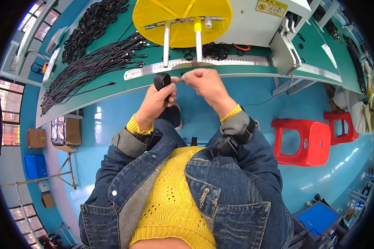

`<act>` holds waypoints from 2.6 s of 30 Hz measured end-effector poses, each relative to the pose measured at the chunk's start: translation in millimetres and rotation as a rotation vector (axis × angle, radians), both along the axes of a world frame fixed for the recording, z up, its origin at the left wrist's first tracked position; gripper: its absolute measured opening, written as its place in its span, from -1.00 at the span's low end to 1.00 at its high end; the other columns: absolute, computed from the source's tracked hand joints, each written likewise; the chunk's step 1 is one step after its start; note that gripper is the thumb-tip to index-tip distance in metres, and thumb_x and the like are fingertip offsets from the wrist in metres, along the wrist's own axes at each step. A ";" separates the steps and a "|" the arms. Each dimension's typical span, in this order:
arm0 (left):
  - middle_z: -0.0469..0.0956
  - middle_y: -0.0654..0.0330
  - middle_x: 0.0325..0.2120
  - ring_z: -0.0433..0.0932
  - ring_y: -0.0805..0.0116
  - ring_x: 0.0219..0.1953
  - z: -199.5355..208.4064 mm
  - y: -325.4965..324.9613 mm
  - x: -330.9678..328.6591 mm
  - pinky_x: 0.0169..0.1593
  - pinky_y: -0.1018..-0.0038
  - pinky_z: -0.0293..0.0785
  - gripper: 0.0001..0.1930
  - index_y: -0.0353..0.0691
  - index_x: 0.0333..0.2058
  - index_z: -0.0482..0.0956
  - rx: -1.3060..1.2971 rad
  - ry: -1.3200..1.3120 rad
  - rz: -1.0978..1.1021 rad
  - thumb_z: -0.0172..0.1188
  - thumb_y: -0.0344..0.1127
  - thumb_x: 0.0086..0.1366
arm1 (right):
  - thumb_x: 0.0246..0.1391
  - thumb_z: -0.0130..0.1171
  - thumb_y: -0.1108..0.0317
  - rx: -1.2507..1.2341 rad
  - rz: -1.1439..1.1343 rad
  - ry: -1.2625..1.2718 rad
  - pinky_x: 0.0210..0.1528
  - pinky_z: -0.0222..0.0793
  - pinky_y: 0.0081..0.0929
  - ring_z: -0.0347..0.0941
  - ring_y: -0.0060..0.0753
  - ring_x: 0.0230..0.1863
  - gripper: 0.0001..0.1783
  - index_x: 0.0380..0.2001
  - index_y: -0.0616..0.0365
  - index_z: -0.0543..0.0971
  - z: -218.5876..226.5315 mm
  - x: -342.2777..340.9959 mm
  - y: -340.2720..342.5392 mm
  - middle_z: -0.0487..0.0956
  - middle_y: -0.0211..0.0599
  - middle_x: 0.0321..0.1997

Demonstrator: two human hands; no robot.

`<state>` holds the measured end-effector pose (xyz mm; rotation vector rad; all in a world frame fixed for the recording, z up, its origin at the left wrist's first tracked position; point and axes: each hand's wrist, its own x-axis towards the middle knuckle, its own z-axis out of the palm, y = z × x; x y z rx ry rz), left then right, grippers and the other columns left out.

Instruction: The person picks up a cable, winds it around the pegs of a machine, and removes the coiled cable. They then secure the coil with a rubber band and set it aside before repeating the process.

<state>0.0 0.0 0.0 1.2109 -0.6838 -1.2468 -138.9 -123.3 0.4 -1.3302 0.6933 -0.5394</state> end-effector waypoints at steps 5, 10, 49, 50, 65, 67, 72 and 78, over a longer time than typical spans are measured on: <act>0.34 0.36 -0.64 0.30 0.61 -0.63 5.5 5.3 -14.9 -0.60 0.66 0.23 -0.84 -0.23 -0.31 0.44 0.062 -0.047 -0.183 0.08 -0.27 0.22 | -0.02 0.21 0.28 0.304 0.237 -0.087 -0.64 0.08 -0.74 0.24 -0.75 -0.60 -0.79 -0.43 0.24 0.56 -7.9 -27.4 20.1 0.47 -0.49 -0.54; 0.34 0.36 -0.66 0.29 0.61 -0.66 -5.4 13.6 -23.3 -0.61 0.66 0.22 -0.85 -0.22 -0.38 0.41 0.114 -0.046 -0.187 0.07 -0.26 0.23 | 0.04 0.15 0.32 0.352 0.170 -0.306 -0.62 0.18 -0.75 0.30 -0.69 -0.60 -0.81 -0.36 0.24 0.52 -19.5 -49.7 47.7 0.49 -0.44 -0.50; 0.31 0.28 -0.53 0.19 0.59 -0.61 -16.7 32.8 -11.2 -0.63 0.67 0.13 -0.48 -0.30 -0.03 0.29 0.058 0.662 -0.462 0.21 -0.33 0.00 | 0.07 -0.04 0.36 0.319 0.176 -0.044 -0.76 -0.02 -0.76 0.12 -0.75 -0.77 -0.90 -0.36 0.14 0.40 -6.2 -48.1 24.0 0.37 -0.47 -0.66; 0.30 0.27 -0.52 0.18 0.59 -0.61 -16.7 32.1 -10.0 -0.63 0.67 0.11 -0.48 -0.30 -0.04 0.30 0.072 0.829 -0.441 0.22 -0.33 0.00 | 0.08 -0.05 0.32 0.236 0.185 0.006 -0.76 -0.02 -0.76 0.11 -0.75 -0.78 -0.87 -0.38 0.14 0.41 4.7 -44.0 22.8 0.36 -0.47 -0.67; 0.45 0.22 -0.72 0.37 0.48 -0.68 -79.3 50.6 -39.6 -0.61 0.46 0.27 -0.84 -0.28 -0.63 0.50 -0.144 -0.734 -0.243 0.29 -0.34 -0.08 | -0.01 -0.02 0.06 -0.885 0.390 0.533 -0.35 0.33 0.00 0.42 0.22 -0.45 -0.58 -0.51 0.30 0.43 -43.1 -8.7 82.0 0.48 0.18 -0.54; 0.45 0.22 -0.74 0.41 0.45 -0.70 -77.2 60.5 -38.3 -0.59 0.48 0.29 -0.78 -0.29 -0.63 0.51 0.314 -0.459 -0.497 0.29 -0.26 -0.06 | 0.03 -0.04 0.03 -0.706 0.500 0.513 -0.39 0.34 -0.05 0.42 0.21 -0.46 -0.54 -0.48 0.31 0.44 -73.9 -12.5 86.0 0.50 0.14 -0.52; 0.45 0.23 -0.73 0.44 0.49 -0.68 -17.9 66.5 52.1 -0.57 0.54 0.34 -0.65 -0.32 -0.63 0.51 0.527 -0.602 -0.644 0.24 -0.09 0.02 | 0.07 -0.02 0.05 -0.279 0.755 0.515 -0.50 0.33 -0.34 0.46 -0.24 -0.56 -0.57 -0.40 0.30 0.44 -58.1 -27.7 66.8 0.52 -0.13 -0.56; 0.51 0.07 -0.23 0.49 0.22 -0.11 88.0 69.0 264.4 -0.11 0.39 0.45 -0.64 -0.31 -0.13 0.42 -0.200 -0.392 0.706 0.12 -0.22 0.15 | 0.07 0.06 0.25 -0.378 0.801 0.441 -0.53 0.36 -0.55 0.47 -0.53 -0.58 -0.72 -0.36 0.32 0.42 -85.2 -42.5 52.8 0.50 -0.30 -0.58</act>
